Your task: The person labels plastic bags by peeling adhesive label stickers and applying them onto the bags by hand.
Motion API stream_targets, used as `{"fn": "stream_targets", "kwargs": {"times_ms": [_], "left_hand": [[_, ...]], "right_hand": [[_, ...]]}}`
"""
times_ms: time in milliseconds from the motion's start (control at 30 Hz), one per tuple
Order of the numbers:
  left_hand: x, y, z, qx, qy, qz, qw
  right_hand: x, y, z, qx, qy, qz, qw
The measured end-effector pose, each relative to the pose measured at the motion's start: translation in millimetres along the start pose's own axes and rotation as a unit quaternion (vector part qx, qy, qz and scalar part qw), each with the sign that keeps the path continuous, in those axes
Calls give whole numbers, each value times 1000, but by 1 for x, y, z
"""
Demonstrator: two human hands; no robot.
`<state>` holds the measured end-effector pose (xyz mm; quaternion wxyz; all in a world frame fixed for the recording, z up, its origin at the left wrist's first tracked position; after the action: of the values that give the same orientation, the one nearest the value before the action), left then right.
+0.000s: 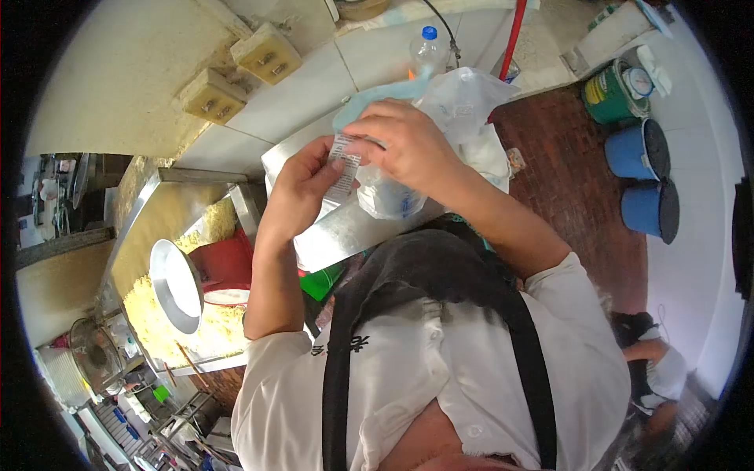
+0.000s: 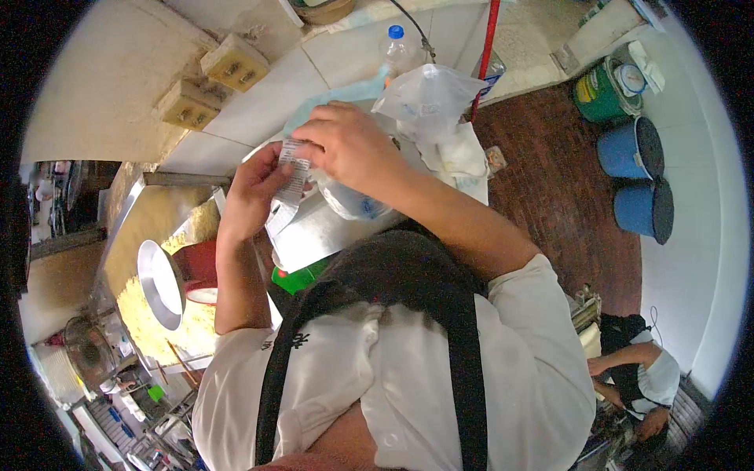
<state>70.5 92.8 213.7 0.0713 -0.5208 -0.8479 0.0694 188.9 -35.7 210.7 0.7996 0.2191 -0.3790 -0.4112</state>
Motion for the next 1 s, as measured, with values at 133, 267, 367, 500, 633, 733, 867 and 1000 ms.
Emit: {"fn": "stream_targets", "kwargs": {"times_ms": [133,267,367,500,633,733,867,1000], "left_hand": [[3,-7,-4,-73,174,11,982],[3,-8,-8,-53,232,18,971],[4,-10,-9,-52,228,-6,972],[4,-11,-6,-93,211,-23,973],[7,-12,-5,-96,219,-20,971],[2,-16,-13,-57,233,0,971],[4,-15,-13,-87,238,-23,967],[59,19,34,-92,164,-107,976]], "right_hand": [[7,4,8,37,-24,4,999],[5,5,14,61,-8,-22,998],[3,5,7,40,29,-22,999],[4,0,-5,-38,75,-2,996],[11,2,6,-49,114,-14,992],[12,4,17,-6,58,-3,998],[9,-1,-1,-131,96,1,987],[31,-23,-31,-254,115,-52,959]]}}
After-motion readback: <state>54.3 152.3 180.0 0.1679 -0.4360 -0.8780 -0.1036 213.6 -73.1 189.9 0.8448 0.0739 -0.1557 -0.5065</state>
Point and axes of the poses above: each hand's wrist, its own y-axis towards the middle knuckle, its own x-axis out of the back of the hand, z = x × y, the point moved 3 cm from there along y, towards the middle knuckle, and after that the axes turned 11 degrees about -z, right-handed, at the moved point
